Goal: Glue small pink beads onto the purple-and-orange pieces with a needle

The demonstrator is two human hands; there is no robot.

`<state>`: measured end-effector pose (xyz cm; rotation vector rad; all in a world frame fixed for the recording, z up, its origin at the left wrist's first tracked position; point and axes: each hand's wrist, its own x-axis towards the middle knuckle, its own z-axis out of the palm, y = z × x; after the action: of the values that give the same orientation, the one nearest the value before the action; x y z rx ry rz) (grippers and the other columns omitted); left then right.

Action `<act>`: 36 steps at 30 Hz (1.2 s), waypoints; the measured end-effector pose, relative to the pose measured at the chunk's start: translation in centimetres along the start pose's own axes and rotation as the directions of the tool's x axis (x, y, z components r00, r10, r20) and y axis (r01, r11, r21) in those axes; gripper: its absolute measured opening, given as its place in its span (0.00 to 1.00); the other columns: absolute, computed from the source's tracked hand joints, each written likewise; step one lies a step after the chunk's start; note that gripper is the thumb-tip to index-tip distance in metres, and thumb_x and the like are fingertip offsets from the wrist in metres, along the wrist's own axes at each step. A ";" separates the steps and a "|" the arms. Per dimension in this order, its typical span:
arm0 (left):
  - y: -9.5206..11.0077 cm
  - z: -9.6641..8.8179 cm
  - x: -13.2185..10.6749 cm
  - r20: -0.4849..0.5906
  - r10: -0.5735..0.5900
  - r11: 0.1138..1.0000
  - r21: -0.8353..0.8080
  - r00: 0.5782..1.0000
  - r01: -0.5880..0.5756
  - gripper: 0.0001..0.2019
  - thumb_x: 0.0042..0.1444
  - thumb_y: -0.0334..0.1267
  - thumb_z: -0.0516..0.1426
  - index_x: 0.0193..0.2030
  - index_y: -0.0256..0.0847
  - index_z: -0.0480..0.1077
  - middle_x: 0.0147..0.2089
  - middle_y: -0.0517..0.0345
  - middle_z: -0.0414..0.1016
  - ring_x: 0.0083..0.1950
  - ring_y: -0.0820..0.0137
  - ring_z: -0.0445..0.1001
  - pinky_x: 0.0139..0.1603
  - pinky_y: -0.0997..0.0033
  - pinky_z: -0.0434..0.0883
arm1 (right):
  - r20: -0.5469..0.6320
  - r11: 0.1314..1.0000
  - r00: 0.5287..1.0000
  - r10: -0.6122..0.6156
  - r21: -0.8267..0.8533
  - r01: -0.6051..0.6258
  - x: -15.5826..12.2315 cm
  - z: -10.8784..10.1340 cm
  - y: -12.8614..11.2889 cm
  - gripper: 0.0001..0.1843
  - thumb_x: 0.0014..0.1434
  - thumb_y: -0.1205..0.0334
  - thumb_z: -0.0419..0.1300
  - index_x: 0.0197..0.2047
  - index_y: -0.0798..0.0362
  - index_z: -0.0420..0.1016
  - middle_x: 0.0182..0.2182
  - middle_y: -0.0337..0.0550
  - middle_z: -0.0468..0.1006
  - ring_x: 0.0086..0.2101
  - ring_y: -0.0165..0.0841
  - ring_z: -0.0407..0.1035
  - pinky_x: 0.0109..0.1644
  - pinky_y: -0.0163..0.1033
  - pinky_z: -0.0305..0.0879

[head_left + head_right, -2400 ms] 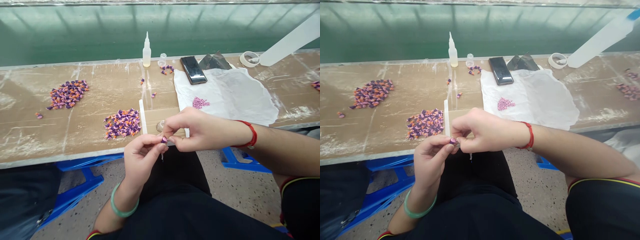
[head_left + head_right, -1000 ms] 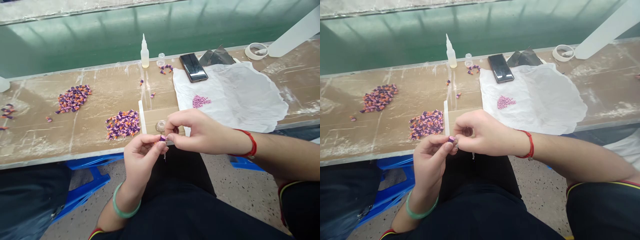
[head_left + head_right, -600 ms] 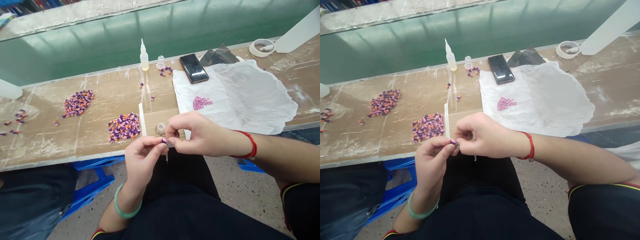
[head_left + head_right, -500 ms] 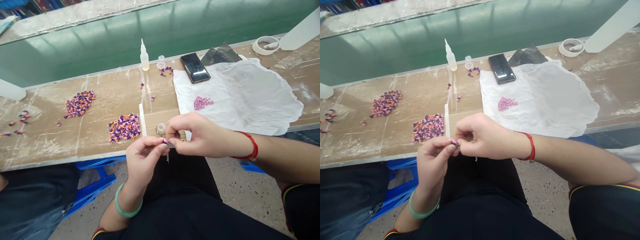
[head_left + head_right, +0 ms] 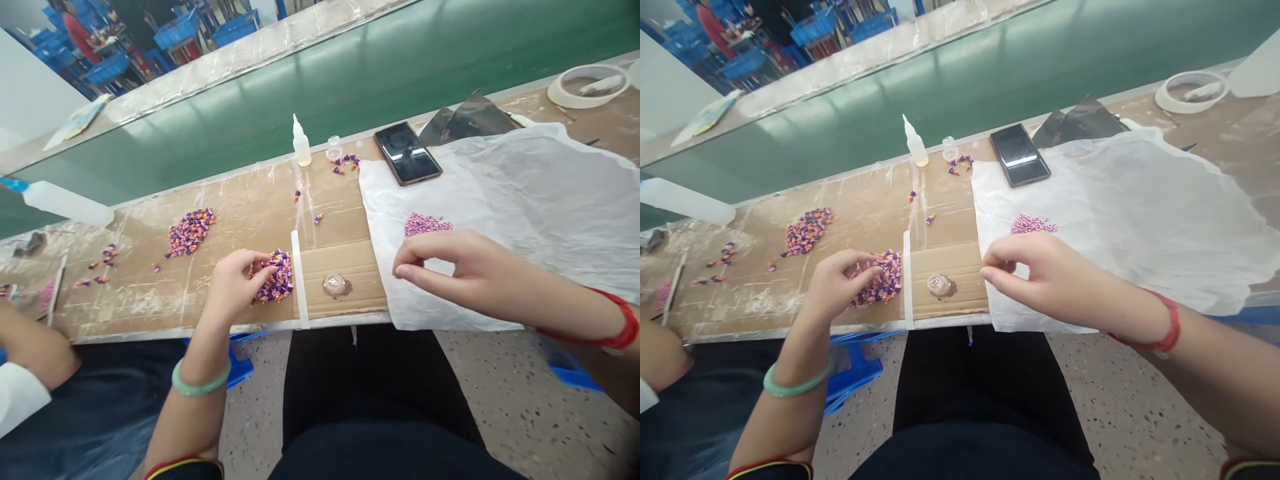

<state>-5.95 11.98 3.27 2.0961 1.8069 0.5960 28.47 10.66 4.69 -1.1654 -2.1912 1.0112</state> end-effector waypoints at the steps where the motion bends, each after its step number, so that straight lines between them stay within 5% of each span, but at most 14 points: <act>1: 0.0 0.0 1.1 0.005 0.003 0.999 0.049 1.000 -0.003 0.07 0.54 0.42 0.63 0.34 0.42 0.80 0.29 0.57 0.77 0.32 0.67 0.72 0.37 0.66 0.70 | -0.018 1.000 1.000 0.003 0.002 -0.003 -0.1 -0.1 0.3 0.17 0.67 0.54 0.54 0.29 0.50 0.73 0.26 0.40 0.75 0.28 0.33 0.69 0.31 0.38 0.63; 9: 1.7 5.6 13.8 0.016 -0.001 0.990 0.143 1.000 -0.001 0.07 0.54 0.33 0.61 0.40 0.38 0.75 0.44 0.49 0.79 0.40 0.65 0.75 0.45 0.63 0.71 | -0.127 0.999 0.992 0.026 -0.043 -0.032 -1.2 -1.1 1.1 0.21 0.69 0.45 0.54 0.31 0.48 0.77 0.29 0.42 0.78 0.30 0.36 0.72 0.34 0.43 0.66; 13: 1.7 7.8 16.8 0.053 0.016 0.979 0.202 0.998 -0.027 0.03 0.53 0.30 0.60 0.35 0.39 0.73 0.41 0.47 0.78 0.44 0.59 0.75 0.50 0.59 0.70 | -0.228 0.987 0.964 0.135 -0.057 -0.152 -2.7 -2.2 1.4 0.31 0.66 0.31 0.51 0.29 0.47 0.78 0.29 0.43 0.80 0.30 0.38 0.73 0.32 0.44 0.65; 19: 1.1 8.0 17.9 0.109 0.025 0.979 0.198 0.994 -0.046 0.05 0.55 0.28 0.57 0.31 0.42 0.69 0.42 0.46 0.76 0.52 0.54 0.72 0.58 0.56 0.65 | -0.344 0.946 0.902 0.262 -0.094 -0.310 -5.0 -3.1 2.6 0.37 0.60 0.21 0.50 0.30 0.45 0.79 0.33 0.44 0.82 0.34 0.42 0.75 0.35 0.50 0.64; 25: -0.9 5.2 18.4 0.128 0.022 0.985 0.167 0.992 -0.043 0.08 0.52 0.30 0.59 0.25 0.46 0.67 0.36 0.50 0.77 0.50 0.54 0.73 0.59 0.55 0.66 | -0.370 0.915 0.876 0.308 -0.136 -0.379 -5.9 -2.8 4.5 0.33 0.61 0.22 0.50 0.33 0.41 0.79 0.37 0.41 0.82 0.39 0.44 0.75 0.37 0.52 0.65; 30: -2.0 3.2 17.5 0.108 0.000 0.995 0.099 0.994 -0.011 0.02 0.51 0.34 0.58 0.30 0.43 0.70 0.36 0.50 0.78 0.44 0.56 0.76 0.53 0.57 0.71 | -0.354 0.930 0.881 0.314 -0.073 -0.361 -5.0 -2.9 3.6 0.38 0.55 0.17 0.49 0.29 0.42 0.78 0.33 0.43 0.81 0.33 0.44 0.75 0.33 0.52 0.65; 36: -1.5 4.4 16.5 0.092 -0.087 0.994 0.069 0.992 0.081 0.05 0.49 0.38 0.61 0.30 0.41 0.70 0.35 0.52 0.78 0.40 0.61 0.75 0.47 0.60 0.73 | -0.365 0.917 0.863 0.348 -0.057 -0.394 -4.2 -3.0 2.6 0.39 0.53 0.16 0.49 0.27 0.43 0.79 0.32 0.44 0.81 0.33 0.46 0.76 0.32 0.51 0.66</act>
<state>-3.06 28.70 0.52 2.0409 1.8737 0.4148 34.09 9.29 4.29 -1.7333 -1.8081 0.7351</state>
